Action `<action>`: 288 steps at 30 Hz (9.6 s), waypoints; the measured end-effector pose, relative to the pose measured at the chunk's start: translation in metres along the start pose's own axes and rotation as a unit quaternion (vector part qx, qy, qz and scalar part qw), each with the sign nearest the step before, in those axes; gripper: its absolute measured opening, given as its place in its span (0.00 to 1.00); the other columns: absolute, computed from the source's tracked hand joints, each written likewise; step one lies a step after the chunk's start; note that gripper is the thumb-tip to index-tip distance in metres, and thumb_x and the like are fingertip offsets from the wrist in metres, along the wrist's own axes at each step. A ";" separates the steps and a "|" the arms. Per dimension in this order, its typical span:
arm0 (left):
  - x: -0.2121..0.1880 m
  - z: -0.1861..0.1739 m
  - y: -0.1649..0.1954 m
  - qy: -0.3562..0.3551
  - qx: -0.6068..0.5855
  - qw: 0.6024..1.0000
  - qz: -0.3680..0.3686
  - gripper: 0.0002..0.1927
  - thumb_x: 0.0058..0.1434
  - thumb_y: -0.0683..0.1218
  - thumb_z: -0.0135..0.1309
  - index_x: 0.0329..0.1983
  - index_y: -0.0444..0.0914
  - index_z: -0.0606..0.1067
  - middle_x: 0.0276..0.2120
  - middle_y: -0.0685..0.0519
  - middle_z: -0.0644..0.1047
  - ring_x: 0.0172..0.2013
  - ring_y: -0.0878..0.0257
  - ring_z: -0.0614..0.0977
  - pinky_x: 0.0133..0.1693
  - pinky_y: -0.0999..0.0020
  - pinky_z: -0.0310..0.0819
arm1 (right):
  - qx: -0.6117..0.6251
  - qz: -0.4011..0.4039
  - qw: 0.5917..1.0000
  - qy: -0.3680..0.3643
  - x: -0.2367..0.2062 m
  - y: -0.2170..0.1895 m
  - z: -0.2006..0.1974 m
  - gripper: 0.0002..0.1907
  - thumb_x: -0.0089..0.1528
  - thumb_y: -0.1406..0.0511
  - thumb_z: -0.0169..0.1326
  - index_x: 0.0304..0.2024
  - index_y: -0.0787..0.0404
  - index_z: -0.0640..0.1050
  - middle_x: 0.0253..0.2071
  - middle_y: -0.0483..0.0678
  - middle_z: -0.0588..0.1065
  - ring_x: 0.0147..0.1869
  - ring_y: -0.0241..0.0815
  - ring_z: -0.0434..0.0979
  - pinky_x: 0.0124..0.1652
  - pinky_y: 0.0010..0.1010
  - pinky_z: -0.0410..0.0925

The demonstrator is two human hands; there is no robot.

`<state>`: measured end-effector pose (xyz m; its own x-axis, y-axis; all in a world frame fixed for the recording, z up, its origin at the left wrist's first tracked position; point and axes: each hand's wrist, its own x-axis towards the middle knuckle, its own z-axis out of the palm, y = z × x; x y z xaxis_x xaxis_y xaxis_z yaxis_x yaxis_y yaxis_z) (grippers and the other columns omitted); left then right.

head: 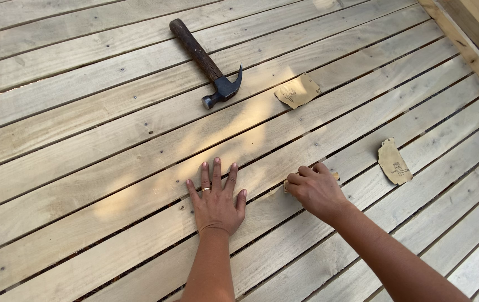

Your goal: The person sands the slatted wooden surface of a furniture frame by hand using sheets of sandpaper, rubbing the paper back and forth across different boards and repositioning to cover new areas. A claw hammer rests on the frame throughout, and the person picks up sandpaper pieces and moves around the structure while sanding.

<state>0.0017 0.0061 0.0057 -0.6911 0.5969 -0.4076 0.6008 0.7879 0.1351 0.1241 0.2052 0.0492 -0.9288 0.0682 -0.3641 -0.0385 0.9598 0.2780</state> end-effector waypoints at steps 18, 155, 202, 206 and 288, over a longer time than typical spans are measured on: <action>-0.001 0.001 -0.001 0.041 -0.004 0.999 0.008 0.35 0.67 0.67 0.27 0.77 0.62 0.41 0.77 0.57 0.34 0.75 0.53 0.32 0.68 0.34 0.27 | -0.034 0.041 0.993 -0.103 0.013 0.004 -0.024 0.04 0.63 0.65 0.59 0.40 0.48 0.82 0.40 0.34 0.74 0.46 0.33 0.72 0.51 0.32 0.63; -0.008 0.006 -0.028 0.042 -0.105 0.990 -0.088 0.31 0.70 0.60 0.26 0.77 0.64 0.42 0.78 0.60 0.36 0.76 0.56 0.35 0.70 0.37 0.25 | 0.044 0.040 0.997 0.042 0.016 -0.064 -0.019 0.11 0.58 0.69 0.58 0.39 0.45 0.83 0.39 0.31 0.75 0.46 0.36 0.71 0.48 0.37 0.61; -0.006 0.016 -0.036 0.104 -0.080 0.987 -0.094 0.31 0.69 0.60 0.31 0.76 0.65 0.47 0.77 0.59 0.42 0.76 0.56 0.40 0.69 0.35 0.28 | 0.212 -0.032 0.938 0.273 -0.045 -0.099 0.071 0.26 0.64 0.69 0.47 0.66 0.57 0.72 0.70 0.47 0.68 0.73 0.44 0.66 0.66 0.38 0.65; -0.004 0.018 -0.037 0.095 -0.083 0.987 -0.102 0.31 0.69 0.60 0.31 0.76 0.66 0.47 0.78 0.60 0.41 0.76 0.56 0.39 0.69 0.35 0.28 | 0.246 0.297 0.898 0.214 -0.037 -0.068 0.072 0.26 0.65 0.74 0.44 0.66 0.56 0.72 0.71 0.46 0.67 0.73 0.41 0.67 0.63 0.35 0.68; 0.030 0.040 0.255 0.203 -0.095 0.846 0.484 0.23 0.58 0.48 0.58 0.58 0.41 0.78 0.58 0.56 0.77 0.64 0.61 0.75 0.73 0.39 0.51 | 0.205 0.641 0.631 0.386 -0.104 -0.080 0.093 0.30 0.59 0.51 0.59 0.57 0.63 0.75 0.68 0.58 0.67 0.73 0.65 0.62 0.72 0.59 0.55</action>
<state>0.1496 0.2188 -0.0081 -0.0164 0.9484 0.3168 0.9152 -0.1133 0.3868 0.2585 0.1467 -0.0181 -0.0099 0.8596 0.5109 0.8783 0.2517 -0.4064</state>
